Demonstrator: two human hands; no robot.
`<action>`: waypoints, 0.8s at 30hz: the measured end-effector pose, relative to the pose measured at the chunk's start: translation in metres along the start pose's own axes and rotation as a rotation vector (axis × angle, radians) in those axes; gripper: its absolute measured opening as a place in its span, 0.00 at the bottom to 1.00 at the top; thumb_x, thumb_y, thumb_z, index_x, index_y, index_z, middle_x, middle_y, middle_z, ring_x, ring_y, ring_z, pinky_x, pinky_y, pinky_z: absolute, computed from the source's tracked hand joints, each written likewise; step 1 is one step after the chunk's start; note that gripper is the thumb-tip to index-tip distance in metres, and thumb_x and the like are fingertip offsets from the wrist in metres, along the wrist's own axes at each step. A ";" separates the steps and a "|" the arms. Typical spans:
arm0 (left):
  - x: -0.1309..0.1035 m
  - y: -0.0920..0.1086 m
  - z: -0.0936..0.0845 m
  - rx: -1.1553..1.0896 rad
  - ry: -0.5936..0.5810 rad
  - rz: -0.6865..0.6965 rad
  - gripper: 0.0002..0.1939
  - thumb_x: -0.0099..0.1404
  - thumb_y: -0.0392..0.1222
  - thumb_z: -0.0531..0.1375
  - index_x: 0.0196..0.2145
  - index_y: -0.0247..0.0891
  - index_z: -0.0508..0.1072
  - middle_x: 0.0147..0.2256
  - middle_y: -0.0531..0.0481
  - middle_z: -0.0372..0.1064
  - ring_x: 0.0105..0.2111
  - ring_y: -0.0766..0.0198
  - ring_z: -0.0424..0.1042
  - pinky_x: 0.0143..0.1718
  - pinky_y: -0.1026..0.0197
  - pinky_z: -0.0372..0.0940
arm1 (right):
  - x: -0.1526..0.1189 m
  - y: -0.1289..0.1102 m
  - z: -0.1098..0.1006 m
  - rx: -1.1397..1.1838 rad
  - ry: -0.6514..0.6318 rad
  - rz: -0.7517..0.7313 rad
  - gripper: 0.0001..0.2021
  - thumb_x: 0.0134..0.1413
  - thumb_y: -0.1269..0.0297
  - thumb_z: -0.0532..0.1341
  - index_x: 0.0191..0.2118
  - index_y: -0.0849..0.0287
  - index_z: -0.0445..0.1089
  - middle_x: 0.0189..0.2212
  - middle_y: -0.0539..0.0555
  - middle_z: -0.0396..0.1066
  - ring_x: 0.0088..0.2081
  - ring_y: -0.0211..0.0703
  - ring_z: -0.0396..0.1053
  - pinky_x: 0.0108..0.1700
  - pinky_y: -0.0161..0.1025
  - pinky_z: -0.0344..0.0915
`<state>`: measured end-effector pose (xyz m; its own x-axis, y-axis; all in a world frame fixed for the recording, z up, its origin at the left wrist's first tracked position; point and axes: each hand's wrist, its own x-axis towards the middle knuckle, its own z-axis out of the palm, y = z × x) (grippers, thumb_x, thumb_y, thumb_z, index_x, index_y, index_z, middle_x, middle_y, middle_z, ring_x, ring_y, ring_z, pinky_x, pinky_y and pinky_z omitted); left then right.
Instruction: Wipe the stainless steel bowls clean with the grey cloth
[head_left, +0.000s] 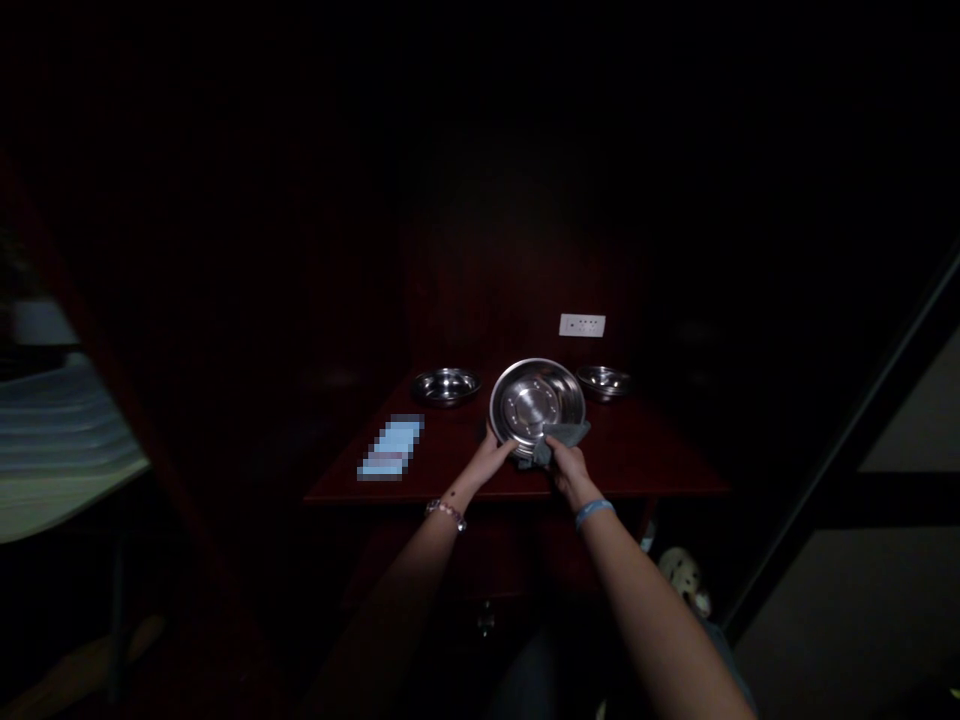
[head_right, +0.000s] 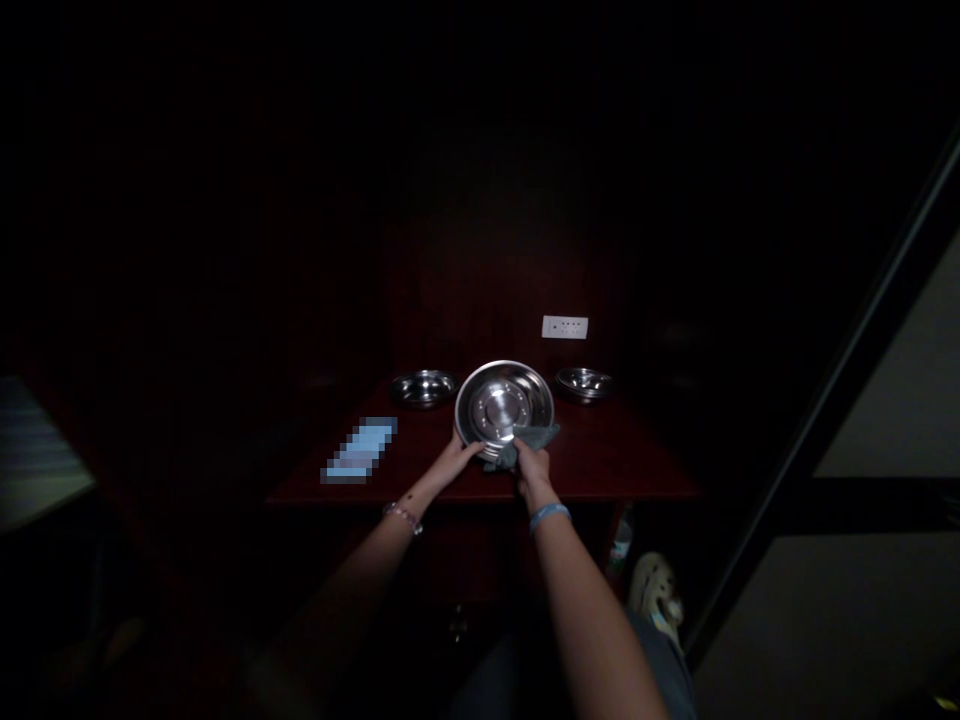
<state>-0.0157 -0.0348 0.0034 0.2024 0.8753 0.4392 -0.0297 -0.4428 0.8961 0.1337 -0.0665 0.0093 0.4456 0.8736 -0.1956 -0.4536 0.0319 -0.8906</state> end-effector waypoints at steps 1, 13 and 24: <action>0.000 0.002 0.000 -0.014 0.024 0.000 0.32 0.56 0.39 0.63 0.59 0.37 0.65 0.59 0.41 0.68 0.63 0.51 0.61 0.68 0.51 0.49 | 0.002 -0.001 -0.001 0.003 0.020 0.002 0.04 0.48 0.73 0.66 0.33 0.63 0.73 0.22 0.51 0.76 0.22 0.38 0.72 0.23 0.32 0.67; -0.001 0.013 -0.014 -0.072 0.175 -0.051 0.17 0.52 0.44 0.62 0.40 0.37 0.77 0.40 0.47 0.78 0.45 0.52 0.74 0.51 0.53 0.66 | 0.036 -0.019 -0.034 -0.570 0.001 -0.237 0.12 0.46 0.62 0.67 0.37 0.62 0.79 0.36 0.57 0.81 0.42 0.49 0.79 0.43 0.38 0.74; -0.004 0.008 0.000 -0.028 -0.042 0.010 0.50 0.57 0.51 0.68 0.69 0.37 0.47 0.67 0.34 0.56 0.67 0.50 0.58 0.68 0.51 0.50 | 0.036 -0.014 -0.037 -0.638 0.142 -0.300 0.11 0.50 0.59 0.65 0.36 0.60 0.79 0.38 0.59 0.81 0.45 0.53 0.79 0.44 0.39 0.74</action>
<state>-0.0167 -0.0417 0.0091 0.2426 0.8617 0.4456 -0.0596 -0.4452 0.8934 0.1848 -0.0541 -0.0005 0.5959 0.7989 0.0818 0.2237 -0.0673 -0.9723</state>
